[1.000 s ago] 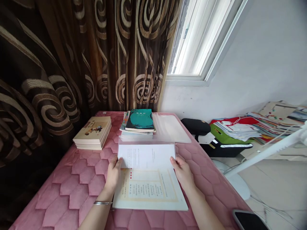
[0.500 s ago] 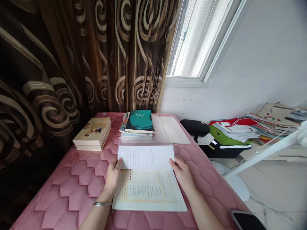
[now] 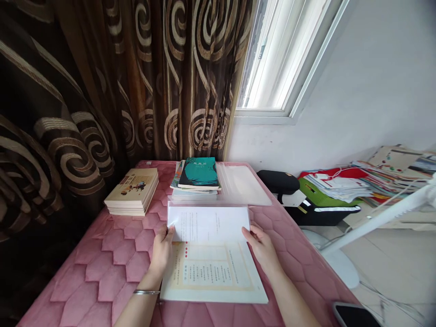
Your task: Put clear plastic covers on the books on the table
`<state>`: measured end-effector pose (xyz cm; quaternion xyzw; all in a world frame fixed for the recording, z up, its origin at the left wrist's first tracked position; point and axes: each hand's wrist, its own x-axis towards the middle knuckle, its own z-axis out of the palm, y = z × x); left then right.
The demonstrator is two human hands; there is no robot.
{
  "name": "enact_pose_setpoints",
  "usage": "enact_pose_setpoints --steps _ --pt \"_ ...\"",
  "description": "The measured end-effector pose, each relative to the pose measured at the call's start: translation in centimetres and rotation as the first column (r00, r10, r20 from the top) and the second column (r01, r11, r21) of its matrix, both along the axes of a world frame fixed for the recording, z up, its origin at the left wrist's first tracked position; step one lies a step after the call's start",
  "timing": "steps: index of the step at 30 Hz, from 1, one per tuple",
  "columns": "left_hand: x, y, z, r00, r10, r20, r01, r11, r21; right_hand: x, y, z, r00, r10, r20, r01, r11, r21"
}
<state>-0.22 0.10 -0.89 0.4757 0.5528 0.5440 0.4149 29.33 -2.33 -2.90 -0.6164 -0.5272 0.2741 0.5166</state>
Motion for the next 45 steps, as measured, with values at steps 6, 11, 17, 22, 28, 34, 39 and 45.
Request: enact_pose_setpoints --steps 6,11,17,22,28,34,39,45 --pt "0.0 -0.2 0.0 1.0 0.012 -0.009 -0.012 1.0 -0.007 0.1 0.3 -0.5 1.0 -0.001 0.015 0.002 0.999 -0.049" --pt "-0.3 -0.2 -0.5 1.0 0.003 -0.006 -0.003 1.0 0.005 -0.1 0.2 -0.3 0.999 -0.023 0.034 0.024 0.999 -0.045" --pt "-0.2 -0.2 -0.2 0.999 0.017 -0.03 -0.017 1.0 0.018 -0.1 0.2 -0.3 1.0 -0.012 0.025 0.013 0.999 -0.041" --pt "0.0 -0.3 -0.1 0.998 0.038 -0.042 -0.038 0.999 0.019 0.3 0.1 0.0 0.999 0.048 0.018 -0.048 0.999 -0.007" --pt "-0.1 -0.1 -0.5 1.0 0.019 -0.016 -0.018 1.0 0.015 0.4 0.2 -0.1 0.999 0.028 0.026 -0.028 1.0 -0.007" --pt "-0.3 -0.1 -0.5 1.0 -0.013 -0.005 0.013 1.0 0.008 0.2 0.5 -0.6 0.994 -0.036 0.106 0.038 0.999 -0.025" --pt "-0.5 0.1 -0.9 0.999 -0.01 -0.031 0.01 1.0 0.01 0.0 0.3 0.0 0.994 -0.013 0.107 0.011 1.0 0.013" --pt "-0.4 0.1 -1.0 1.0 -0.001 -0.014 0.001 1.0 0.003 0.5 0.1 0.0 0.996 0.078 0.039 -0.078 0.997 0.0"
